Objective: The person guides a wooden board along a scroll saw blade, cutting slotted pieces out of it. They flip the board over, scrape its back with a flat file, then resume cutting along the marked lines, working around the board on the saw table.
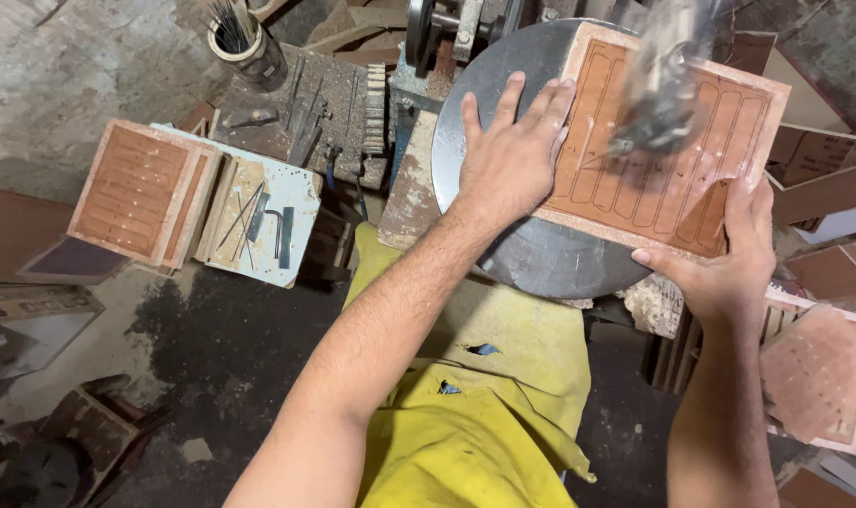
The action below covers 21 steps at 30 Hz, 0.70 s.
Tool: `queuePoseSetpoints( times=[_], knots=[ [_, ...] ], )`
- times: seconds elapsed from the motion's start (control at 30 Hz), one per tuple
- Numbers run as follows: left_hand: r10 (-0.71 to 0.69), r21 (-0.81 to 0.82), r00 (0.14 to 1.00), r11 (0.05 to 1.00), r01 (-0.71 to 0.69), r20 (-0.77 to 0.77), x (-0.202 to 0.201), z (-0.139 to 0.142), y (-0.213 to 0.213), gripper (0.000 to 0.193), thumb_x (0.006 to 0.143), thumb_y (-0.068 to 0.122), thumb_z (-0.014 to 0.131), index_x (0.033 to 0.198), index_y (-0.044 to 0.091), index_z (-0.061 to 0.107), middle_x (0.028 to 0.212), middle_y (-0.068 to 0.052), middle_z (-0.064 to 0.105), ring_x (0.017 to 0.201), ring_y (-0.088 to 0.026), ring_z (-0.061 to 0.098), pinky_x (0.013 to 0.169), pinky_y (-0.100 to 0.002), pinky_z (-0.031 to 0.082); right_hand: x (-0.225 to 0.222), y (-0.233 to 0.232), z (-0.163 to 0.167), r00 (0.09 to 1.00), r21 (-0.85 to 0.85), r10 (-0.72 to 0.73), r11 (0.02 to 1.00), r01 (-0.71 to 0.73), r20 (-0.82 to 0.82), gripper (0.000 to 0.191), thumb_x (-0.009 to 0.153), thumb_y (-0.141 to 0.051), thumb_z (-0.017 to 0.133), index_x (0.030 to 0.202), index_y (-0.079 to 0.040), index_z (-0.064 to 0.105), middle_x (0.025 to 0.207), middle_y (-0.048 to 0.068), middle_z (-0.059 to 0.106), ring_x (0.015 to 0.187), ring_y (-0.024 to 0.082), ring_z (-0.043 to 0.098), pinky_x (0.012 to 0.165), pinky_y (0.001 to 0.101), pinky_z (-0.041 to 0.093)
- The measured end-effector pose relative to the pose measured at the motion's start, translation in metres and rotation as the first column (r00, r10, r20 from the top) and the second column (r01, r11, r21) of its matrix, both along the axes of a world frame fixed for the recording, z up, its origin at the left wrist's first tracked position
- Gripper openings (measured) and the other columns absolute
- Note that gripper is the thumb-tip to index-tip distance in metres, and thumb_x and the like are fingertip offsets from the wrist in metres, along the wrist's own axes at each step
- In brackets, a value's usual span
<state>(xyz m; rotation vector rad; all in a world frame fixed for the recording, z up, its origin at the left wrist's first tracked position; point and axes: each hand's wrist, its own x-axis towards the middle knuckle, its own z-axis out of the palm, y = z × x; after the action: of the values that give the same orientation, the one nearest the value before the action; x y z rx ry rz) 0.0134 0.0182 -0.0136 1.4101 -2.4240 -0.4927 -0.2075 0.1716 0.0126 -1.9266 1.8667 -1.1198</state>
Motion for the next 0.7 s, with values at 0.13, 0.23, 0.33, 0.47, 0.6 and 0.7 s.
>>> queuePoseSetpoints(
  times=[0.13,0.23,0.33,0.47,0.6,0.7],
  knots=[
    [0.002,-0.001,1.000,1.000,-0.002,0.012,0.000,0.000,-0.003,0.053,0.108,0.030,0.037,0.159,0.020,0.028,0.164,0.000,0.037,0.155,-0.034,0.022,0.118,-0.076,0.004,0.000,-0.002,0.000,0.997,-0.021,-0.006,1.000,0.005,-0.075,0.114,0.065,-0.013,0.100,0.159,0.007,0.039,0.154,0.019,0.047,0.141,0.032,0.051,0.122,0.0358,0.043],
    [-0.002,0.022,1.000,1.000,0.002,0.001,0.000,0.000,-0.005,0.054,0.107,0.030,0.037,0.159,0.020,0.027,0.164,0.001,0.037,0.155,-0.034,0.022,0.118,-0.076,0.004,0.002,-0.003,0.001,0.997,-0.010,-0.014,1.000,0.013,-0.072,0.107,0.066,-0.012,0.101,0.154,0.007,0.044,0.151,0.017,0.048,0.140,0.032,0.052,0.121,0.0358,0.044],
    [-0.015,0.037,0.999,0.999,0.013,0.048,-0.001,0.002,-0.008,0.052,0.109,0.028,0.033,0.160,0.018,0.026,0.164,-0.001,0.035,0.155,-0.033,0.020,0.118,-0.076,0.002,0.006,-0.005,0.003,1.000,0.004,0.001,1.000,-0.001,0.002,0.105,0.067,-0.011,0.099,0.156,0.006,0.045,0.150,0.016,0.048,0.140,0.030,0.051,0.122,0.0350,0.045],
    [-0.022,0.057,0.998,0.998,0.019,0.056,-0.002,0.004,-0.010,0.054,0.107,0.023,0.035,0.160,0.018,0.024,0.164,-0.002,0.034,0.155,-0.033,0.019,0.118,-0.076,0.001,0.009,-0.007,0.006,0.999,0.008,-0.011,1.000,0.011,0.034,0.104,0.069,-0.010,0.099,0.156,0.006,0.045,0.153,0.016,0.047,0.142,0.030,0.051,0.124,0.0352,0.043],
    [-0.029,0.046,0.997,0.999,0.025,0.078,-0.003,0.003,-0.013,0.058,0.104,0.018,0.038,0.160,0.017,0.023,0.165,-0.003,0.033,0.155,-0.034,0.018,0.117,-0.077,0.002,0.007,-0.008,0.006,0.999,0.018,-0.017,1.000,0.016,0.044,0.103,0.070,-0.011,0.099,0.157,0.005,0.045,0.153,0.015,0.047,0.143,0.029,0.051,0.124,0.0347,0.044],
    [-0.032,0.016,0.993,0.999,0.030,0.114,-0.005,0.001,-0.015,0.062,0.101,0.015,0.040,0.160,0.016,0.023,0.165,-0.004,0.032,0.154,-0.035,0.018,0.115,-0.078,0.003,0.004,-0.011,0.004,0.998,0.012,-0.010,1.000,0.009,0.061,0.104,0.070,-0.012,0.099,0.157,0.006,0.045,0.154,0.015,0.046,0.144,0.029,0.051,0.125,0.0346,0.044]
  ],
)
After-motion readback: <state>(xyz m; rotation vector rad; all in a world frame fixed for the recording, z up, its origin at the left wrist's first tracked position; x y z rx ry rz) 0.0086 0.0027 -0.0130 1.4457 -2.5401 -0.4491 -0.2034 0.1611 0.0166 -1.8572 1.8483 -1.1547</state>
